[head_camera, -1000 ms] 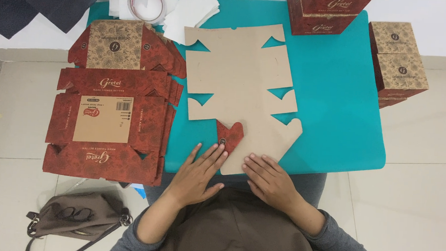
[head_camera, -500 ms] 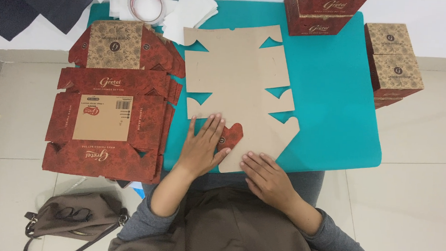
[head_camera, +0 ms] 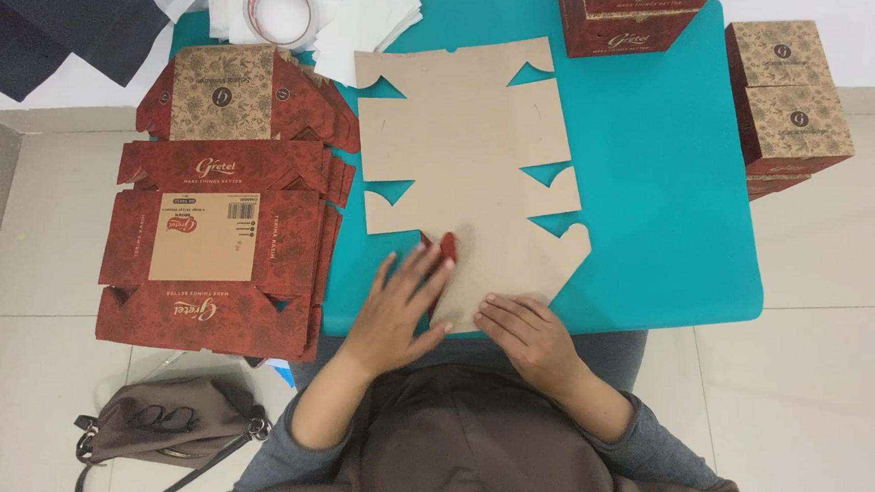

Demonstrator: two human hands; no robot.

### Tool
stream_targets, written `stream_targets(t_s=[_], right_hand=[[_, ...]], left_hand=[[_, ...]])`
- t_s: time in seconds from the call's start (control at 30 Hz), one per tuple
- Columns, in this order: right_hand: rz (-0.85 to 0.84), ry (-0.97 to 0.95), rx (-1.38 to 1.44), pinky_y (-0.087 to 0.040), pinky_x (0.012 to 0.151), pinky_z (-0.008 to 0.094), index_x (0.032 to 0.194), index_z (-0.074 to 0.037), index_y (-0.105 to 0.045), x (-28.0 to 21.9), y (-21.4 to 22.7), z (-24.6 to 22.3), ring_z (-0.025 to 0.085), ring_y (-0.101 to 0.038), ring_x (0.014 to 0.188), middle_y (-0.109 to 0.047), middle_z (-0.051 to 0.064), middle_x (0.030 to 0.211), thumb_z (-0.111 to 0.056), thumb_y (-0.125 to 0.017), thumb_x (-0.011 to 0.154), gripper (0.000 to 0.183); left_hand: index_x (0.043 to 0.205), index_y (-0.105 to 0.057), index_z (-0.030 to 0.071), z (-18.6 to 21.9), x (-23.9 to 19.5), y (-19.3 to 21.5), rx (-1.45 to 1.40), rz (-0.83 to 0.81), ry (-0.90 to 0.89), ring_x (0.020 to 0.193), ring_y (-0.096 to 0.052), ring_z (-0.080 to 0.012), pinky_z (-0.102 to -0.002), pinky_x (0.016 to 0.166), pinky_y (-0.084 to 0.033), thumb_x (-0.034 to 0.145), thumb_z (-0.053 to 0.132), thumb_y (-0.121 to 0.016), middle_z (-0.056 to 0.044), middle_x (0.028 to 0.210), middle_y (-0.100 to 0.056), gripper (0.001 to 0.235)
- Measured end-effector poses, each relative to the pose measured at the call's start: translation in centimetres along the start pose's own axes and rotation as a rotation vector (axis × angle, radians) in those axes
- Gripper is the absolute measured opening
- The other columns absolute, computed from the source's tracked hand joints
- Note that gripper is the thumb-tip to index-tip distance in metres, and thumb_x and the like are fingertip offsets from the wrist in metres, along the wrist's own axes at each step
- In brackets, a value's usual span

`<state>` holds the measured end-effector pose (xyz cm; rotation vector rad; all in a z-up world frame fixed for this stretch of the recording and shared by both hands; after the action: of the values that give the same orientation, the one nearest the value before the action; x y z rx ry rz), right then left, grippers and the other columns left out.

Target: The person assembles a flat-pack cardboard box by folding and tucking its flaps into place. They then insert a white paper insert and close the lid, completing one box.

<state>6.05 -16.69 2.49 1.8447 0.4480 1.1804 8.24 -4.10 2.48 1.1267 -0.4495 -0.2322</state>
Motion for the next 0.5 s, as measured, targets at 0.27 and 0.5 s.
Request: stream_targets(t_s=[0.27, 0.5], right_hand=[[-0.011, -0.013, 0.099, -0.046, 0.088, 0.043, 0.097, -0.014, -0.066, -2.3, 3.9, 2.5, 0.023, -0.061, 0.104, -0.067, 0.003, 0.100, -0.010, -0.060, 0.084, 0.014], [0.146, -0.360, -0.231, -0.035, 0.090, 0.052, 0.103, -0.021, -0.066, -9.2, 11.3, 13.9, 0.039, -0.050, 0.107, -0.048, 0.014, 0.107, 0.006, -0.057, 0.079, 0.037]], left_hand=[[0.129, -0.046, 0.008, -0.7, 1.6, -0.5, -0.076, 0.100, -0.002, 0.116, -0.050, -0.0297, -0.055, 0.107, -0.024, 0.083, 0.054, -0.048, -0.015, 0.116, -0.056, 0.065], [0.110, -0.054, 0.005, 9.9, 1.3, -2.0, -0.378, 0.025, -0.482, 0.106, -0.058, -0.0298, -0.046, 0.092, -0.040, 0.091, 0.036, -0.052, -0.016, 0.122, -0.057, 0.036]])
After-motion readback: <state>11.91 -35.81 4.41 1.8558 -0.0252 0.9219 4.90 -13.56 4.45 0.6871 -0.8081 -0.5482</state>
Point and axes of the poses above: each hand's wrist, its own x-axis towards the middle knuckle, its own y-axis out of the back of the hand, z = x × y, the point moved 10 cm from there along x, towards the middle knuckle
